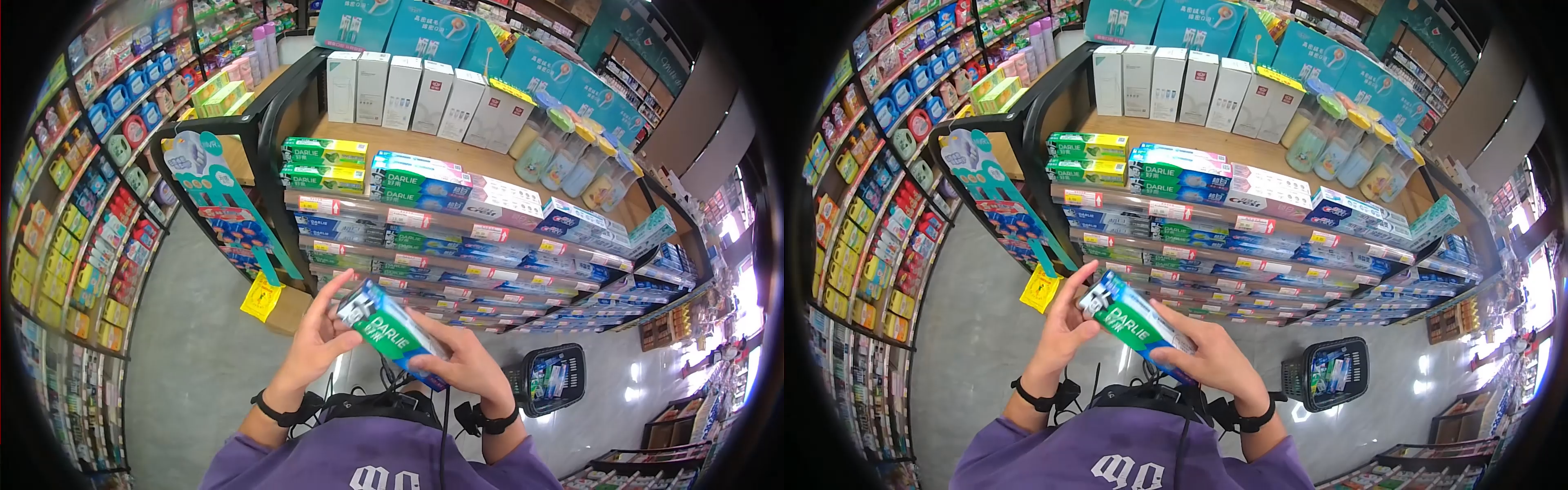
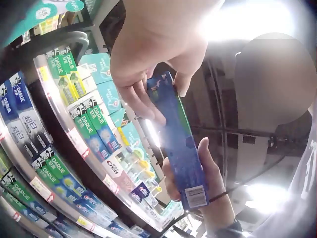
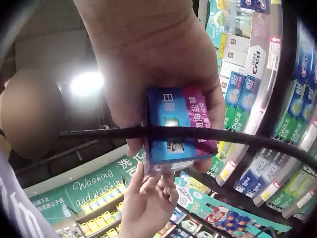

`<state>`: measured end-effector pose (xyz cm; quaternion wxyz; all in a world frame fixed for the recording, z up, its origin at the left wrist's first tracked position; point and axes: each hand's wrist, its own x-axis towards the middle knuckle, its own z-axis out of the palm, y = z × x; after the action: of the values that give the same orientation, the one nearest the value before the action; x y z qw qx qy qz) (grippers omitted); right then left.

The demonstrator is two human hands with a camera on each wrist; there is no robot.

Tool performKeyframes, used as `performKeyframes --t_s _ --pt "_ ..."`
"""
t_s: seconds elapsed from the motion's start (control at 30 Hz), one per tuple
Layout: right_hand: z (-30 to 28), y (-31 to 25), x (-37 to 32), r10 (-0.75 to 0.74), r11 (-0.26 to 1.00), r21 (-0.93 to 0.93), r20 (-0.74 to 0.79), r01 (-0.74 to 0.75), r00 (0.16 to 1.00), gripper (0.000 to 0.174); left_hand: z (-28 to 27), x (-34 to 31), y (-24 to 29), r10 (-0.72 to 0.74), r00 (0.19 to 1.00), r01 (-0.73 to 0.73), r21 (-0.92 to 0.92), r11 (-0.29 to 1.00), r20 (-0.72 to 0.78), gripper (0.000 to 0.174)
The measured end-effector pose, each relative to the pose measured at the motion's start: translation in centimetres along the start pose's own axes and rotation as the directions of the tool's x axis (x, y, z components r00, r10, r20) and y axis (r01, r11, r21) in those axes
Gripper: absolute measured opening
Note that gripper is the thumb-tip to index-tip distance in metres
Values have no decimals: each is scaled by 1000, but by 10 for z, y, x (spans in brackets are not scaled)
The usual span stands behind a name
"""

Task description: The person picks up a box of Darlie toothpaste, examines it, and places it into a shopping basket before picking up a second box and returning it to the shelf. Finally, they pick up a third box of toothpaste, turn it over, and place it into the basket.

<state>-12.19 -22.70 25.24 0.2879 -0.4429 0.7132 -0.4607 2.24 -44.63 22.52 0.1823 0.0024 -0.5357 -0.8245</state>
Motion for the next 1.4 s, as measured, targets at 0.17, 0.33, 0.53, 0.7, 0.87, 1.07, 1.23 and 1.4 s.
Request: performKeyframes --t_s 0.17,0.33,0.53,0.7,0.87,1.07,1.23,1.4 --pt "-21 -11 2 3 1000 22 -29 -2 1000 68 -10 13 -7 28 990 -19 67 998 -138 64" --pt "-53 4 7 -182 979 54 -189 195 965 57 -2 39 -2 28 967 -55 -100 993 -254 61" --pt "-93 10 43 -210 973 41 -270 229 940 53 0 86 -2 115 979 -112 25 993 -166 72" --pt "-157 3 93 -360 929 -101 -465 355 809 50 8 130 12 191 957 -164 140 977 -217 70" --pt "-219 12 155 -296 953 -85 -457 290 839 43 1 163 2 165 983 -113 460 881 -74 51" --pt "-242 27 217 -277 956 -168 -238 241 931 43 15 207 -5 304 937 -268 915 302 174 52" --pt "-245 38 249 -237 966 -135 -111 222 965 44 18 229 -20 216 968 -144 989 43 131 59" --pt "-244 66 264 -196 975 -103 10 196 981 46 11 235 -30 200 973 -120 993 7 116 58"
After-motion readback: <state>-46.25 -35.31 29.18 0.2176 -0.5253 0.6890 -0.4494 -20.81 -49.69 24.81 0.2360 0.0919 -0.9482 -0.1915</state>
